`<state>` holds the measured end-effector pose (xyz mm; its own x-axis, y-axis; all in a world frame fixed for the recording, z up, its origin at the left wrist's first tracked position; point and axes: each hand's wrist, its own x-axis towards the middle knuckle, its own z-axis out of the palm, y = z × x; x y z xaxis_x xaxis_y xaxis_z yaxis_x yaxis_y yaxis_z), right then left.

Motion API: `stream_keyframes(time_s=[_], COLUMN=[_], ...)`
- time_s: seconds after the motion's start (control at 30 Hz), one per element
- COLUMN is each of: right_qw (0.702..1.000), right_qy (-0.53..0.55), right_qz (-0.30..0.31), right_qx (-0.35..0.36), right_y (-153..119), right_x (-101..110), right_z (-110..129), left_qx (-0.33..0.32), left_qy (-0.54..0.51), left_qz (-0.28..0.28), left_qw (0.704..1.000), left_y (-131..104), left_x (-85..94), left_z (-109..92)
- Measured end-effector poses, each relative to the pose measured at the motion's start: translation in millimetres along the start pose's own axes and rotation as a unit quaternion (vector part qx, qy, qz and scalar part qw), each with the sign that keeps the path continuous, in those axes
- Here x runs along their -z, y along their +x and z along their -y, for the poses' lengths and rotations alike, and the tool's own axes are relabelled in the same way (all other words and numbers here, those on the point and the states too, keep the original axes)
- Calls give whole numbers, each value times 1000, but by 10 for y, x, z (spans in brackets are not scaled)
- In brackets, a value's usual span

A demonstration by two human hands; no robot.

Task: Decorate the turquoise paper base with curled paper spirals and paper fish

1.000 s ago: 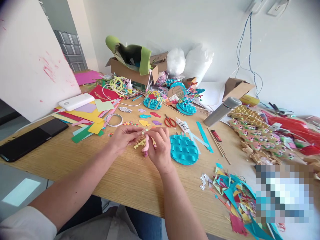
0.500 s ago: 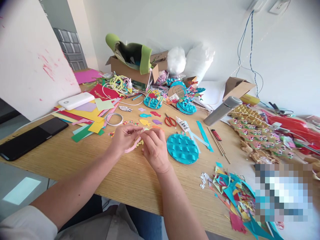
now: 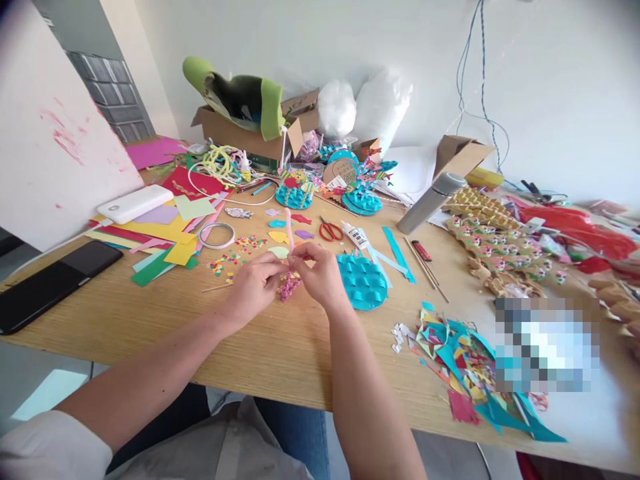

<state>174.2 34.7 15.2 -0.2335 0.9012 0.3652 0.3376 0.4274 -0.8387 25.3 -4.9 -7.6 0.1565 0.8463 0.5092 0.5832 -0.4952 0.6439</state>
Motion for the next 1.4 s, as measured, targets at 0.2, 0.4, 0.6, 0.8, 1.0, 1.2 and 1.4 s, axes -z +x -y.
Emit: stream_keyframes(time_s=[0.2, 0.4, 0.6, 0.8, 1.0, 1.2, 1.4], right_qw=[968, 946, 906, 864, 895, 978, 987], right_qy=[193, 268, 352, 402, 373, -8, -62], right_qz=[49, 60, 77, 85, 45, -206, -89], right_qx=[-150, -171, -222, -291, -239, 32, 120], right_y=[35, 18, 4, -10, -40, -109, -168], right_x=[103, 53, 26, -19, -112, -120, -173], right_z=[-36, 19, 64, 64, 91, 224, 297], left_qx=[13, 53, -22, -70, 142, 305, 332], left_qy=[-82, -163, -117, -99, -348, -536, -581], left_qz=[12, -13, -65, -124, -100, -60, -21], left_qw=[996, 985, 991, 985, 921, 785, 742], left_y=[30, 56, 24, -4, 99, 201, 194], left_x=[22, 66, 72, 122, 151, 307, 402], left_z=[-105, -128, -143, -197, -149, -161, -202])
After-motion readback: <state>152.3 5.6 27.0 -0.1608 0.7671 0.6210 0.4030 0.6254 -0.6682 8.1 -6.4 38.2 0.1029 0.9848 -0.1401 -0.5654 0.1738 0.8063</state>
